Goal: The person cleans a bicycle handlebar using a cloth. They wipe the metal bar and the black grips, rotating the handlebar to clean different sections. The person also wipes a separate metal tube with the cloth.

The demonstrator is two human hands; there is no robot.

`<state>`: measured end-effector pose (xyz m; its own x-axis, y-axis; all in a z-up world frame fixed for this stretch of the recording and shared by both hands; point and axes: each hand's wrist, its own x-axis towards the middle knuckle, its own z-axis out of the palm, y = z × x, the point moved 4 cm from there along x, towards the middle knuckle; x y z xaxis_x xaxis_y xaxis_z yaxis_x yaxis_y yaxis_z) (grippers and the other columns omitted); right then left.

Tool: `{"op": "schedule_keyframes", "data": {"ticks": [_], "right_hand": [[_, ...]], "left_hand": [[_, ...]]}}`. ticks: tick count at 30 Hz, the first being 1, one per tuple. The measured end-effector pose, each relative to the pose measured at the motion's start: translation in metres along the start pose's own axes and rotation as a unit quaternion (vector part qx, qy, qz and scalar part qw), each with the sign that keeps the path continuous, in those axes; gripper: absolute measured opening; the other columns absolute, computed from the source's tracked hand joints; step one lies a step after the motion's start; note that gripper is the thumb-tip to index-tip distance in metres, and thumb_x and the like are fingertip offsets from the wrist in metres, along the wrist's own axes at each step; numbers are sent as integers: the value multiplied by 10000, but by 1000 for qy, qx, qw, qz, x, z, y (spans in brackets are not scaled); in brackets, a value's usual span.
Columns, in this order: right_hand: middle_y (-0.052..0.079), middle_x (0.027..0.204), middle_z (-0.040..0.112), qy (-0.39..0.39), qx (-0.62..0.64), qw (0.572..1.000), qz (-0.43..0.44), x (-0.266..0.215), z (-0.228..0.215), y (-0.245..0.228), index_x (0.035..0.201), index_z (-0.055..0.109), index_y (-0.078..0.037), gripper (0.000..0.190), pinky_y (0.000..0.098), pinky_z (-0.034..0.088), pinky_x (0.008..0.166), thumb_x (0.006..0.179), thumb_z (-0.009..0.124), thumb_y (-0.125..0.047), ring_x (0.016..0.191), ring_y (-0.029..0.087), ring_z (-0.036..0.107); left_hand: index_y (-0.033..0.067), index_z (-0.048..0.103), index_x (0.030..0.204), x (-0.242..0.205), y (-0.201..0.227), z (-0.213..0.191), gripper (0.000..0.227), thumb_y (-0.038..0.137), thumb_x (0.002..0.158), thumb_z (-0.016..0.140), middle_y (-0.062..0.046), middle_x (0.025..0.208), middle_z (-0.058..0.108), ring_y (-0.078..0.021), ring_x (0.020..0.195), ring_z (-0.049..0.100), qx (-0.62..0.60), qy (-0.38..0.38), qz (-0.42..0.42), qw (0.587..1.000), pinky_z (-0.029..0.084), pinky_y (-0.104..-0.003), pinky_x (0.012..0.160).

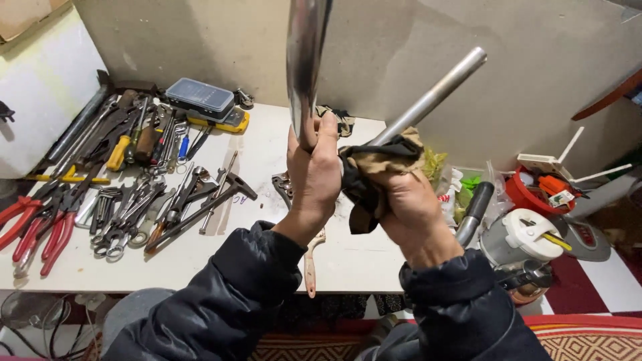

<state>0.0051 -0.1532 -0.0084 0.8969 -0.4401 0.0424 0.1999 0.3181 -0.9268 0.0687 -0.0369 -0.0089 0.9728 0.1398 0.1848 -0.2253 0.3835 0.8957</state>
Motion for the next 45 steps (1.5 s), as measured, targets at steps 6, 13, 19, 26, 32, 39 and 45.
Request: {"op": "schedule_keyframes", "data": {"ticks": [6, 13, 19, 26, 32, 39, 45], "right_hand": [[109, 838, 685, -18, -76, 996, -50, -16, 22, -23, 1018, 719, 67, 152, 258, 484, 610, 904, 675, -24, 684, 143, 594], [271, 750, 648, 218, 44, 965, -140, 50, -12, -56, 972, 709, 151, 263, 574, 589, 586, 736, 736, 40, 660, 341, 703], [261, 823, 659, 259, 122, 949, -130, 112, -63, -58, 1077, 627, 146, 352, 529, 648, 584, 785, 752, -5, 678, 363, 762], [145, 970, 642, 249, -125, 845, -457, 51, -41, -86, 1111, 656, 43, 236, 354, 620, 803, 884, 595, 53, 960, 187, 603], [35, 1041, 640, -39, -311, 838, -446, -14, 28, -65, 1151, 618, -26, 262, 231, 487, 746, 896, 594, 30, 838, 102, 565], [59, 903, 755, -34, -269, 889, -370, -23, 39, -59, 1028, 698, 1, 190, 268, 555, 659, 858, 695, -84, 731, 147, 692], [82, 981, 665, -96, 125, 970, -186, 11, 37, -143, 1134, 628, -82, 305, 354, 542, 825, 893, 690, -259, 854, 186, 646]], "left_hand": [[84, 603, 996, -10, 2, 4, 388, 465, 934, 643, -145, 851, 598, -282, 885, 627, 58, -22, 20, 998, 519, -451, 815], [117, 618, 900, -16, 17, 2, 293, 403, 943, 570, -101, 729, 650, -265, 779, 640, 107, -85, 26, 990, 514, -442, 776], [87, 656, 927, -18, 19, -5, 372, 433, 941, 523, -99, 650, 695, -256, 758, 671, 118, -112, -51, 985, 514, -410, 765], [89, 677, 847, -12, 5, -11, 337, 392, 942, 566, -92, 591, 692, -246, 692, 673, 107, -80, -61, 989, 502, -376, 719], [96, 651, 836, -8, 0, 1, 230, 311, 891, 590, -81, 573, 684, -261, 723, 709, 120, -86, -42, 988, 534, -369, 767], [99, 608, 985, -11, -24, 7, 167, 157, 841, 670, -17, 806, 686, -140, 634, 555, 160, -154, 217, 951, 476, -302, 559], [34, 609, 991, -12, -39, 7, 930, 832, 834, 158, 48, 569, 571, -83, 469, 608, 75, -210, 133, 966, 566, -238, 457]]}}
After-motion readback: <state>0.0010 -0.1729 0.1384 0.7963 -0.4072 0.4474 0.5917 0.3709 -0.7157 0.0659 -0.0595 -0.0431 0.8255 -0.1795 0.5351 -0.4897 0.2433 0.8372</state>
